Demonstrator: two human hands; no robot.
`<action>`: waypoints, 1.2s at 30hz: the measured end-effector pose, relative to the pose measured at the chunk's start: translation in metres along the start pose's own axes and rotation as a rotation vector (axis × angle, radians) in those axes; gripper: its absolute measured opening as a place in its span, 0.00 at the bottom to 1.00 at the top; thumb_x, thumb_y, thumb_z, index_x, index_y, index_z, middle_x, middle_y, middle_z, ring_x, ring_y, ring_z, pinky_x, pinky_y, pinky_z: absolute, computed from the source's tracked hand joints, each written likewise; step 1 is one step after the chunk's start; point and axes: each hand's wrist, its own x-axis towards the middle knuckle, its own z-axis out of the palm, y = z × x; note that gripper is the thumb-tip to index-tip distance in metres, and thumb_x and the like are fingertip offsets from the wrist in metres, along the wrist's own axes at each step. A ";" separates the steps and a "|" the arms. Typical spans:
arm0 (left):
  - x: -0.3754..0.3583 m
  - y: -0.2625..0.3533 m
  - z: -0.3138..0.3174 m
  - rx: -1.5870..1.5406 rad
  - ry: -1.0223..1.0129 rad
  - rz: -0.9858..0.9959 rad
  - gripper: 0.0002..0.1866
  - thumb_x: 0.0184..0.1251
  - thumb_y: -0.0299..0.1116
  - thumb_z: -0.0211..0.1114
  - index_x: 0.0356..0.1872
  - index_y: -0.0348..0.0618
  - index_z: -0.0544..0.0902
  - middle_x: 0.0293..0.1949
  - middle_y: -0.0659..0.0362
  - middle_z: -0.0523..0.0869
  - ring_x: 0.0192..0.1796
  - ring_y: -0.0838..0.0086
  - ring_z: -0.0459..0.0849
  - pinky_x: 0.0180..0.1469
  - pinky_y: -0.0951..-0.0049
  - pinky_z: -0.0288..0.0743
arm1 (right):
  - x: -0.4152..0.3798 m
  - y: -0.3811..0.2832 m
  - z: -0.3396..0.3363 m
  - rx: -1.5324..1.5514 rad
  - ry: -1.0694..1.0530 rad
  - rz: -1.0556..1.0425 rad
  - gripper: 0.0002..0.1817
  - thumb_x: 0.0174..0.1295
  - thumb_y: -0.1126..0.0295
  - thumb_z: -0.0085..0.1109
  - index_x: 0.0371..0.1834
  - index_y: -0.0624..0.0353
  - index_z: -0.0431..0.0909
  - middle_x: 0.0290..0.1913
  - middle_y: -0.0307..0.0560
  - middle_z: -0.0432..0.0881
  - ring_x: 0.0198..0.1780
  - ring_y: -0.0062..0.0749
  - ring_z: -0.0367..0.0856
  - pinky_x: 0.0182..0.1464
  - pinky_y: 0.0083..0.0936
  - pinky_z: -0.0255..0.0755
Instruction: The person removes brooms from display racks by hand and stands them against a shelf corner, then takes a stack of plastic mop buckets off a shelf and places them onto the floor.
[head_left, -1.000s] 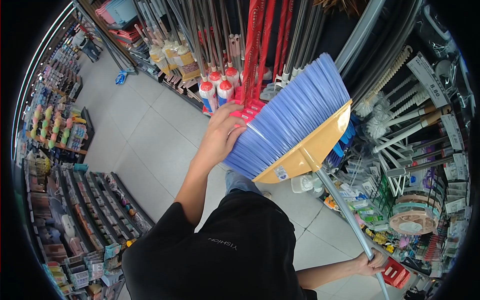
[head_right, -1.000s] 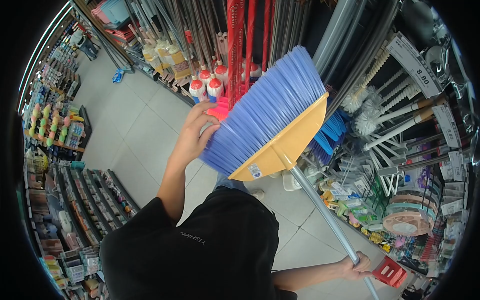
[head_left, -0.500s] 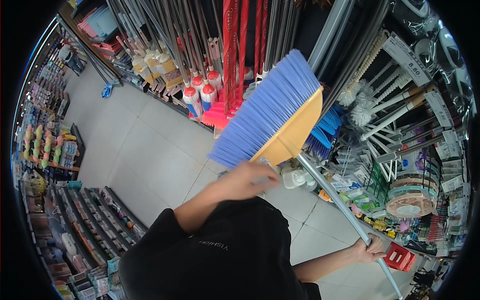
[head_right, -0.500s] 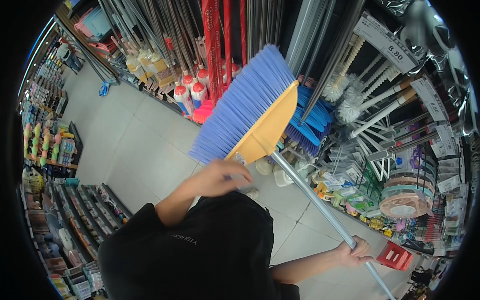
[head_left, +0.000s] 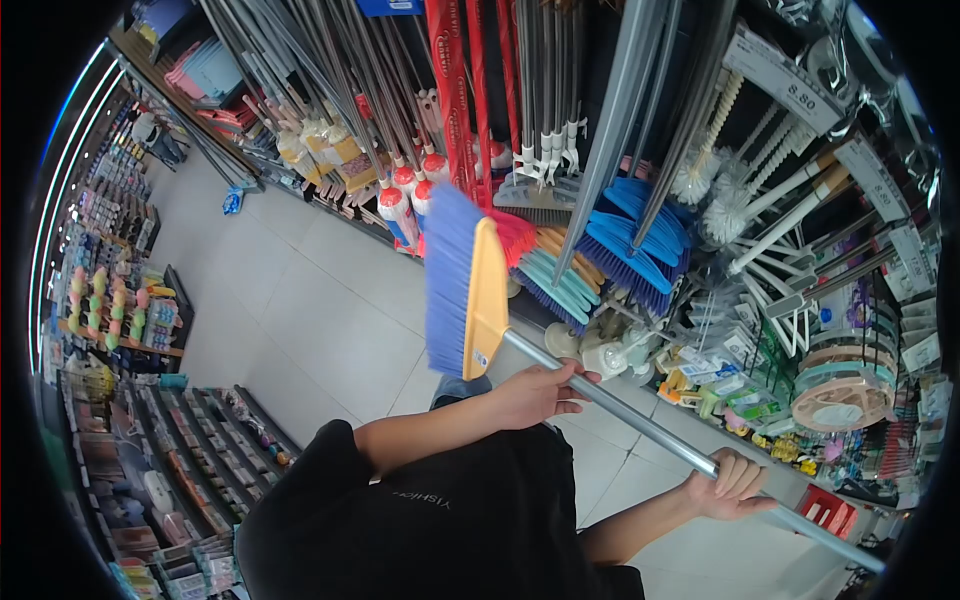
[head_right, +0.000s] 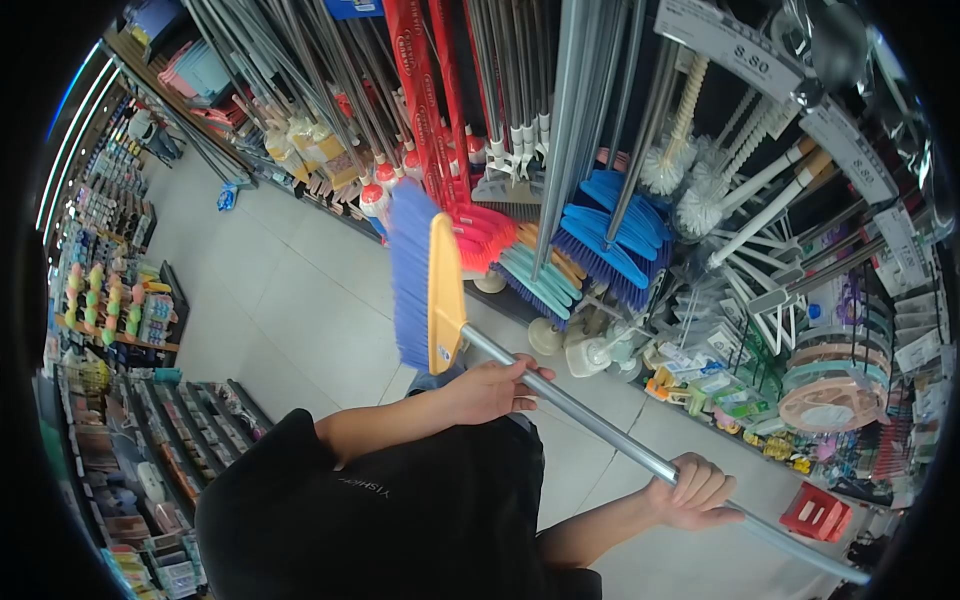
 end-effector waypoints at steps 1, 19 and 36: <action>-0.005 -0.002 -0.005 -0.015 0.015 -0.004 0.10 0.73 0.44 0.53 0.47 0.53 0.75 0.58 0.59 0.76 0.55 0.72 0.76 0.55 0.67 0.71 | -0.001 -0.003 0.000 0.006 0.016 -0.021 0.27 0.63 0.49 0.56 0.14 0.51 0.58 0.09 0.34 0.58 0.09 0.21 0.55 0.14 0.15 0.53; -0.130 0.018 -0.187 -0.242 0.612 0.288 0.10 0.69 0.41 0.58 0.38 0.47 0.77 0.35 0.62 0.84 0.31 0.76 0.77 0.38 0.75 0.72 | -0.038 0.028 0.106 -0.205 -0.271 0.164 0.24 0.72 0.54 0.41 0.17 0.52 0.58 0.13 0.35 0.58 0.12 0.21 0.57 0.18 0.16 0.57; -0.312 0.001 -0.258 0.424 0.532 0.388 0.15 0.68 0.35 0.60 0.52 0.39 0.78 0.43 0.57 0.85 0.37 0.77 0.81 0.41 0.75 0.77 | -0.297 0.386 0.090 -0.962 -0.364 0.610 0.23 0.70 0.63 0.51 0.14 0.56 0.65 0.12 0.37 0.63 0.15 0.22 0.63 0.26 0.27 0.69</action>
